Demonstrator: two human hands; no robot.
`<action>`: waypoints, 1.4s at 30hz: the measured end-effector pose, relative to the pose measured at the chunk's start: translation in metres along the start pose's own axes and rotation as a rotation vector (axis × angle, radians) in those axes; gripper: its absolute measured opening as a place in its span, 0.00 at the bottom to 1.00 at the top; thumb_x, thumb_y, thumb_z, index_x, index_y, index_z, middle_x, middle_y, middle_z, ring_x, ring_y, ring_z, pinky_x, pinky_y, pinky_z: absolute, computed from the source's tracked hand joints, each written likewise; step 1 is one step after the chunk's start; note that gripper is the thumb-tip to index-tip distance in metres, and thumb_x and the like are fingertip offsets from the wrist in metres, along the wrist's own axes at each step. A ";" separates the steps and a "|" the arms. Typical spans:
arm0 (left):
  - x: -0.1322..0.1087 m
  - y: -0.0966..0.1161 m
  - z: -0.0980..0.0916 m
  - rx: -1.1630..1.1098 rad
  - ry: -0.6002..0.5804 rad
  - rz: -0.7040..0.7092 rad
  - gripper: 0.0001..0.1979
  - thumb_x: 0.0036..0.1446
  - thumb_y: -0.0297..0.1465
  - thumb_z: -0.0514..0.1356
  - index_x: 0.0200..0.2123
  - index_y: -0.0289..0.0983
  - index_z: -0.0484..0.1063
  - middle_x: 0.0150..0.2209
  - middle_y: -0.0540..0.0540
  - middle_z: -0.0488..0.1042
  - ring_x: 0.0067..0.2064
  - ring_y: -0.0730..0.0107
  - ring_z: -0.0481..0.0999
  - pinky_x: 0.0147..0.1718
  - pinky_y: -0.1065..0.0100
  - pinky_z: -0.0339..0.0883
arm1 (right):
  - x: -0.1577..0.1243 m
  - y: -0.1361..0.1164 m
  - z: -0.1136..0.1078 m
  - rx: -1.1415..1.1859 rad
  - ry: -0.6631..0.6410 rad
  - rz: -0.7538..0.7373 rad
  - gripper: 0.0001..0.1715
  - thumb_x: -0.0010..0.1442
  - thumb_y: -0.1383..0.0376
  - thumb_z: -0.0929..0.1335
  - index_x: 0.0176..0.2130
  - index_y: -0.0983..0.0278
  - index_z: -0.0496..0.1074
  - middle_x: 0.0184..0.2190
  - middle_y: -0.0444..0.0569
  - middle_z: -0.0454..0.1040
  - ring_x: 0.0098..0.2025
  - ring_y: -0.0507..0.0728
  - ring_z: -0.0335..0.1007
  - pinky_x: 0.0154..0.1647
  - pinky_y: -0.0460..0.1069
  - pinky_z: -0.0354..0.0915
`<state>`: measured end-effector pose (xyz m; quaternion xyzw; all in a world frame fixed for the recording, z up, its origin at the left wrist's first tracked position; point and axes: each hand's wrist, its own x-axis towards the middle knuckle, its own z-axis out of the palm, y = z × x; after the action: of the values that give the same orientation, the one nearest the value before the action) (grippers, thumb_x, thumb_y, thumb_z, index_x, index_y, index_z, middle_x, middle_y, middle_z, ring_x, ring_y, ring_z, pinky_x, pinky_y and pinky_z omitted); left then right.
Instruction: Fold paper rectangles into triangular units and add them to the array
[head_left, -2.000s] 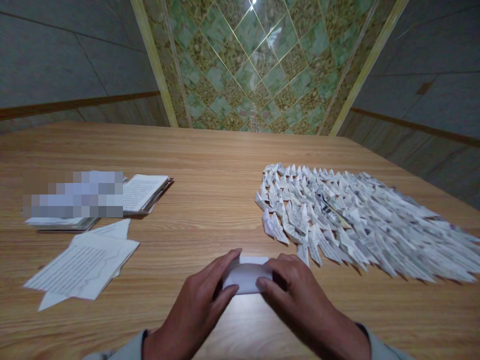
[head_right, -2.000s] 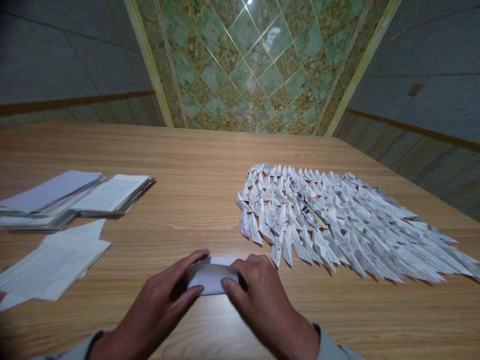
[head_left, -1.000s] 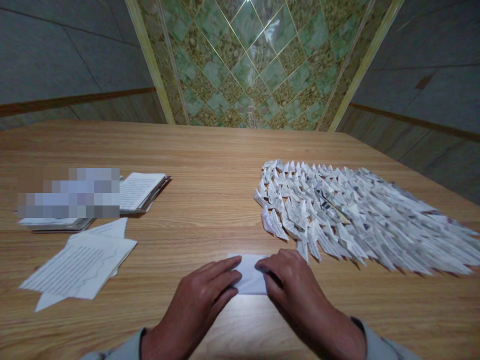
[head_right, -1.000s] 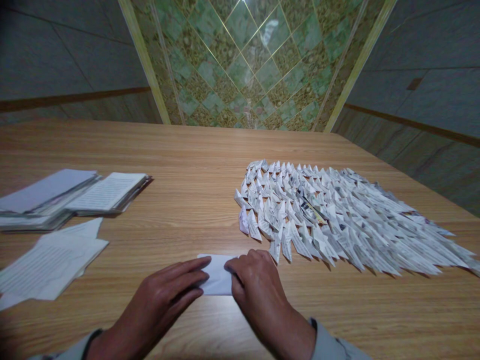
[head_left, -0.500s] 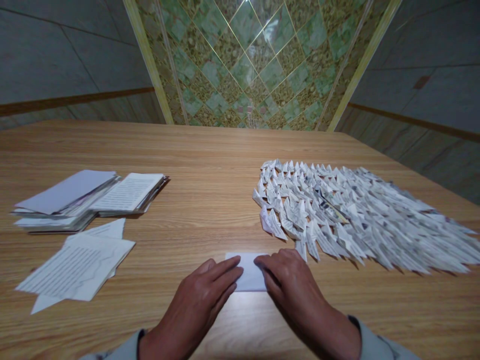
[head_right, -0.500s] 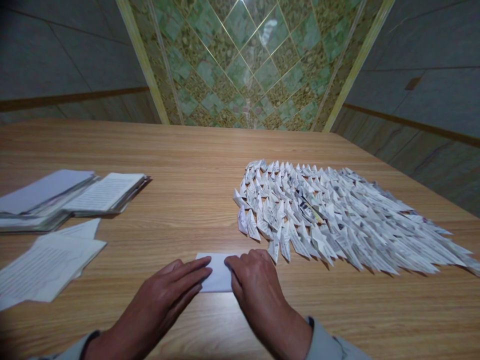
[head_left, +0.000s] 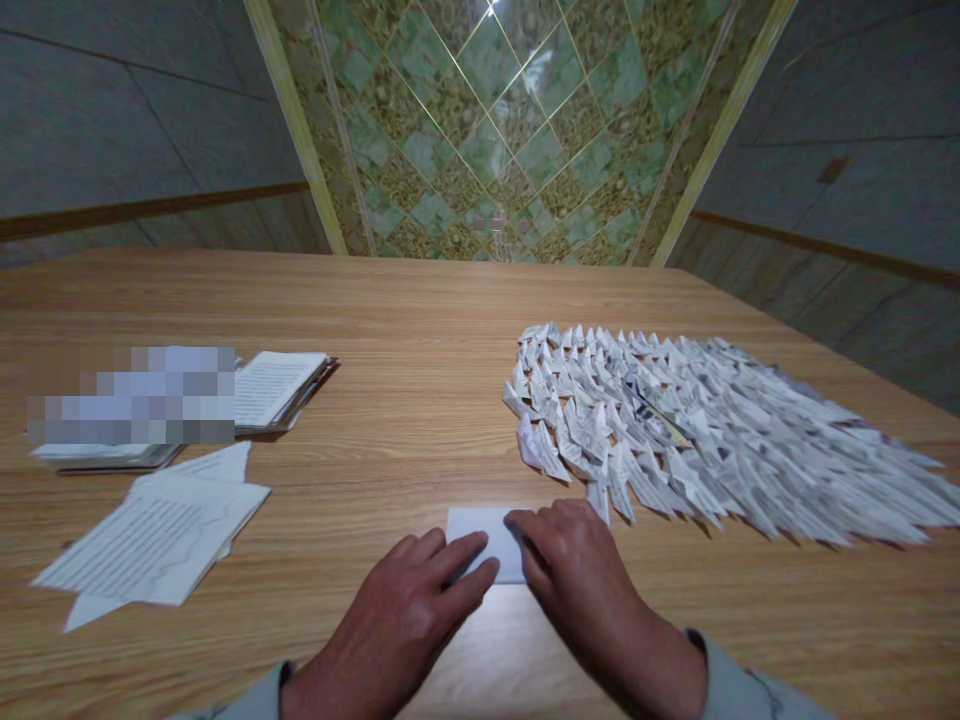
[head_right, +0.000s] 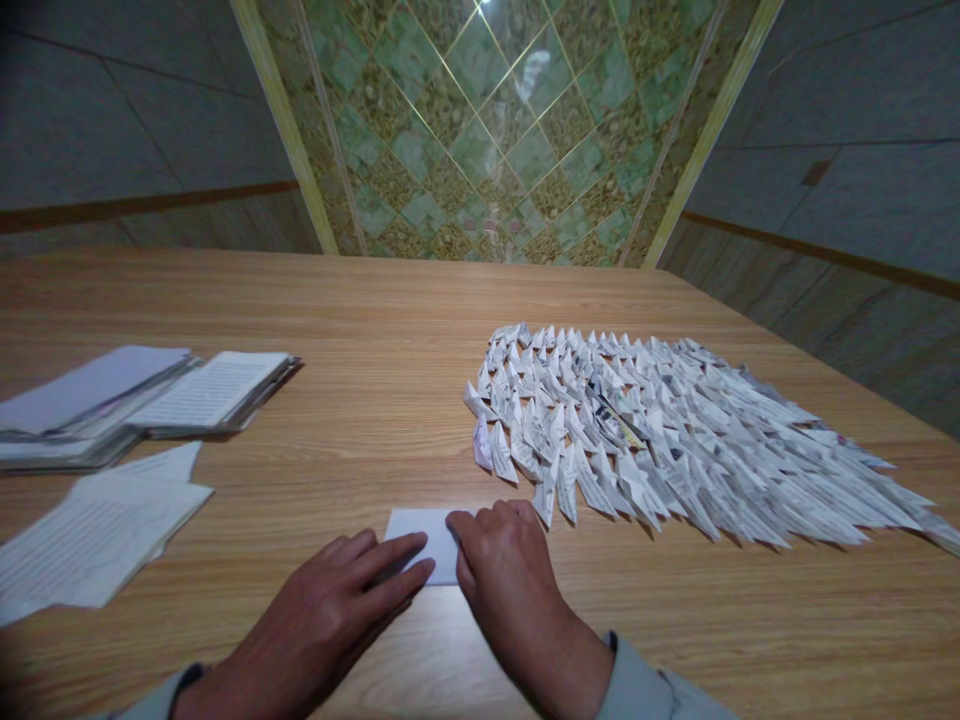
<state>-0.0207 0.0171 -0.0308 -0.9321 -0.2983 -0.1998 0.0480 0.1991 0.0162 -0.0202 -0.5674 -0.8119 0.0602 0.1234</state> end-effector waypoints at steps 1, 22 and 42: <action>0.000 0.000 0.000 0.005 -0.005 0.001 0.20 0.75 0.30 0.43 0.51 0.41 0.75 0.49 0.42 0.82 0.36 0.58 0.76 0.30 0.59 0.69 | 0.000 0.000 -0.001 0.000 0.011 -0.005 0.12 0.60 0.73 0.71 0.43 0.60 0.79 0.30 0.48 0.77 0.35 0.60 0.69 0.37 0.52 0.55; 0.001 -0.012 -0.010 0.034 -0.046 -0.038 0.11 0.71 0.30 0.54 0.48 0.43 0.76 0.48 0.48 0.82 0.35 0.61 0.72 0.30 0.62 0.62 | -0.007 0.005 -0.016 -0.040 0.040 -0.419 0.13 0.62 0.64 0.75 0.27 0.60 0.74 0.26 0.40 0.77 0.34 0.56 0.63 0.39 0.54 0.53; 0.007 -0.003 -0.013 -0.129 0.142 0.001 0.12 0.73 0.30 0.52 0.40 0.38 0.75 0.34 0.48 0.80 0.32 0.64 0.68 0.32 0.61 0.56 | -0.004 -0.018 -0.001 0.076 0.378 -0.498 0.20 0.72 0.69 0.63 0.28 0.65 0.71 0.24 0.46 0.71 0.31 0.55 0.60 0.42 0.53 0.57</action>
<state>-0.0213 0.0205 -0.0166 -0.9170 -0.2799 -0.2840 0.0089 0.1849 0.0059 -0.0156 -0.3472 -0.8857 -0.0480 0.3044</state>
